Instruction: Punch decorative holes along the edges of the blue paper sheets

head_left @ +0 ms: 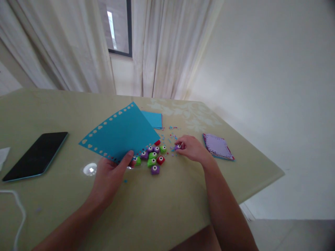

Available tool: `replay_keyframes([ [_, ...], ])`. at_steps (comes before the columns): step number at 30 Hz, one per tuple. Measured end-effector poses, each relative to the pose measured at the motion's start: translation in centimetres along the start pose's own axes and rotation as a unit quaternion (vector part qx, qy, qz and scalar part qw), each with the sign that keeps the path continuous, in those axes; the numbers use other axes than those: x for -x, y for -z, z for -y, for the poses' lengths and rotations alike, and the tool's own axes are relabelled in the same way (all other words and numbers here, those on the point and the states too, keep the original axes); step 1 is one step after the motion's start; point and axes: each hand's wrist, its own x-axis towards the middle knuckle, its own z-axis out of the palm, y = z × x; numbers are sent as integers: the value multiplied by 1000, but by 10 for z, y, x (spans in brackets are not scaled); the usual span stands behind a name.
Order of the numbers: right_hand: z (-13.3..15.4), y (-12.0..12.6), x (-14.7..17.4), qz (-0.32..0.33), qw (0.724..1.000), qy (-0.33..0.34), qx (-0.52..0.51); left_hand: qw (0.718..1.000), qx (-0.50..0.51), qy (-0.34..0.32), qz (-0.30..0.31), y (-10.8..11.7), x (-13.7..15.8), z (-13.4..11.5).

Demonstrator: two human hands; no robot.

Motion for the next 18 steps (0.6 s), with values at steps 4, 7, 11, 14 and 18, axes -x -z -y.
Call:
replay_keyframes([
  [4, 19, -3, -1, -61, 972, -14, -228, 1000, 0, -2, -2, 1, 1, 0],
  [7, 41, -13, 1, -22, 913, -11, -408, 1000, -1, -4, -3, 1, 2, -2],
  [11, 64, -34, 3, 6, 855, -39, -517, 1000, -7, -7, 1, 1, 4, -6],
  [14, 72, -44, 4, 17, 842, -58, -537, 1000, -4, -11, 3, 0, 5, -8],
  [18, 74, -49, 4, 46, 851, -52, -520, 1000, 2, -22, 5, -1, 5, -11],
])
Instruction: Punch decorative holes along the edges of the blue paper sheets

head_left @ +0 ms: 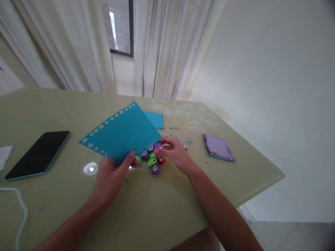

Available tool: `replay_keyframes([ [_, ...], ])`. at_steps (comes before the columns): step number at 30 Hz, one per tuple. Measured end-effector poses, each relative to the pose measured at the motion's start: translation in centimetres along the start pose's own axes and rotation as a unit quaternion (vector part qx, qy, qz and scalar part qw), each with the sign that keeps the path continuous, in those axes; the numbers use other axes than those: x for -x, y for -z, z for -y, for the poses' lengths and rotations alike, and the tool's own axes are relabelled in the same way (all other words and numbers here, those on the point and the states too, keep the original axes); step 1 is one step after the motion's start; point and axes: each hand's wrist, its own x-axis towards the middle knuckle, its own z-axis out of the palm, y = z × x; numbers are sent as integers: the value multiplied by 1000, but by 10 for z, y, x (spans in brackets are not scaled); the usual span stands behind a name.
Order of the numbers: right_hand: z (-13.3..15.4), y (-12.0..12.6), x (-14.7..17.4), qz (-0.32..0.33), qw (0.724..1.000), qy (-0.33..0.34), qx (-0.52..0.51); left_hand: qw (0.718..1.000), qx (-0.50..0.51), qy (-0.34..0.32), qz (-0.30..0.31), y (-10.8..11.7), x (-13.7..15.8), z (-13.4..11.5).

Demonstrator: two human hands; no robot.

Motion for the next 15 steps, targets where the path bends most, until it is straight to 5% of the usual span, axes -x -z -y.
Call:
replay_keyframes([
  [15, -5, -2, -3, -14, 1000, 8, 7, 999, -45, -20, -1, 2, 0, 2],
])
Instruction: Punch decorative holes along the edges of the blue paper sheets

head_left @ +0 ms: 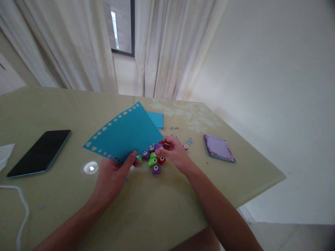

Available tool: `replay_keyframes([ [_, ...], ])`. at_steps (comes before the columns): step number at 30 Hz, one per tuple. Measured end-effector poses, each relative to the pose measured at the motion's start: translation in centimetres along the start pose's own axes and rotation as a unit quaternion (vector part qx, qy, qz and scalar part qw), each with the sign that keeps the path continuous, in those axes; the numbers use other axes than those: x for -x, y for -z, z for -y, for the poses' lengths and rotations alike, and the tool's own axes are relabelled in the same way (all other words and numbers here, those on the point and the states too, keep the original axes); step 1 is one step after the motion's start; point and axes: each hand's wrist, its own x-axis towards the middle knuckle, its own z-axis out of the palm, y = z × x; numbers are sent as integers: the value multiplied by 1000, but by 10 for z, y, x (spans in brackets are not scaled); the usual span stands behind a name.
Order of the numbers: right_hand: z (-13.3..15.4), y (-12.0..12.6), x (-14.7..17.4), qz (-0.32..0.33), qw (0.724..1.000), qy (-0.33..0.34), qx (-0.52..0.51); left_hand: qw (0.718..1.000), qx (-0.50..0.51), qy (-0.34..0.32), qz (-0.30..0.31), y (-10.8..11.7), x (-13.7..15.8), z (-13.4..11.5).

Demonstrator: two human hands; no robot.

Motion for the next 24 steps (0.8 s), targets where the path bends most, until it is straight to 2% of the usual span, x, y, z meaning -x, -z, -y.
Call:
replay_keyframes([
  [5, 0, 0, 0, -1, 1000, 4, -12, 1000, 8, -15, -5, -2, 0, -2],
  [24, -2, -1, 0, -3, 1000, -2, 30, 1000, -1, 1, -9, -2, 2, -3],
])
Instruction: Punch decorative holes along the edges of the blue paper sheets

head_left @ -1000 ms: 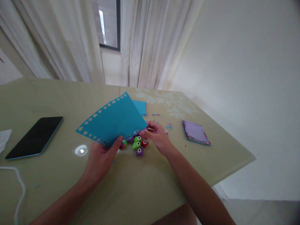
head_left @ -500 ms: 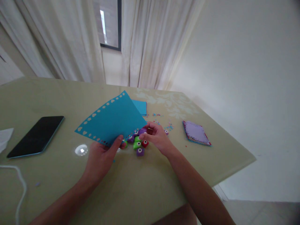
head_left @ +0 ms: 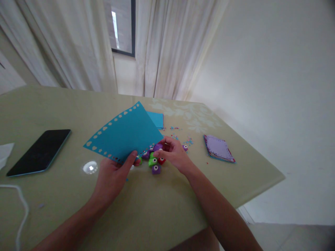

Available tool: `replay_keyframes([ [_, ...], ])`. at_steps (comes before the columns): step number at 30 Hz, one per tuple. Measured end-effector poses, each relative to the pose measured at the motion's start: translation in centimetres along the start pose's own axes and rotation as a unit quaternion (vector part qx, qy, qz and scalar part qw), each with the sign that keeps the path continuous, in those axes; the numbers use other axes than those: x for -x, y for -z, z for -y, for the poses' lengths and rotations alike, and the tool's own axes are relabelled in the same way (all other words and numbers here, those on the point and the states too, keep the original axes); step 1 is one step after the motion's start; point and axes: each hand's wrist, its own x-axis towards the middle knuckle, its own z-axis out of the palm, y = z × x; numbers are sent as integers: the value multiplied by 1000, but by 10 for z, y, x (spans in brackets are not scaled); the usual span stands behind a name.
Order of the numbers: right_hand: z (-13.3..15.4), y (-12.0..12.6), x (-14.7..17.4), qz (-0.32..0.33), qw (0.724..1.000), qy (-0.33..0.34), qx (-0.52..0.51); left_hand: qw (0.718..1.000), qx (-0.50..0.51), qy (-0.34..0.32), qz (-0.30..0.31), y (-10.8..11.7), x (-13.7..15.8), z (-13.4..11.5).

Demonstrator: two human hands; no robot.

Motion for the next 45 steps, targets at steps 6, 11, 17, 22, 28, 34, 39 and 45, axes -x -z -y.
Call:
replay_keyframes([
  [6, 1, -1, 1, -4, 1000, 11, -14, 1000, 1, -14, 8, 1, -1, 1],
  [11, 1, -3, 0, -27, 995, 7, -95, 998, 36, -41, 19, -2, -1, -3],
  [17, -4, -8, 1, -4, 979, -41, -201, 998, 39, -30, 32, -6, 0, -4],
  [22, -7, -11, 1, -7, 980, -38, -197, 998, 34, -31, 39, -6, 0, -4],
  [28, -11, -9, -1, -19, 984, -16, -177, 999, 14, -30, 43, -6, -2, -2],
  [34, -14, -6, -2, -20, 988, -3, -154, 999, 14, -25, 41, -5, 0, -7],
  [39, -16, -9, -1, -30, 989, 6, -142, 999, 25, -21, 38, -6, 0, -9],
  [45, -5, -3, -2, -36, 990, -5, -140, 999, 30, -23, 33, -4, -4, 0],
])
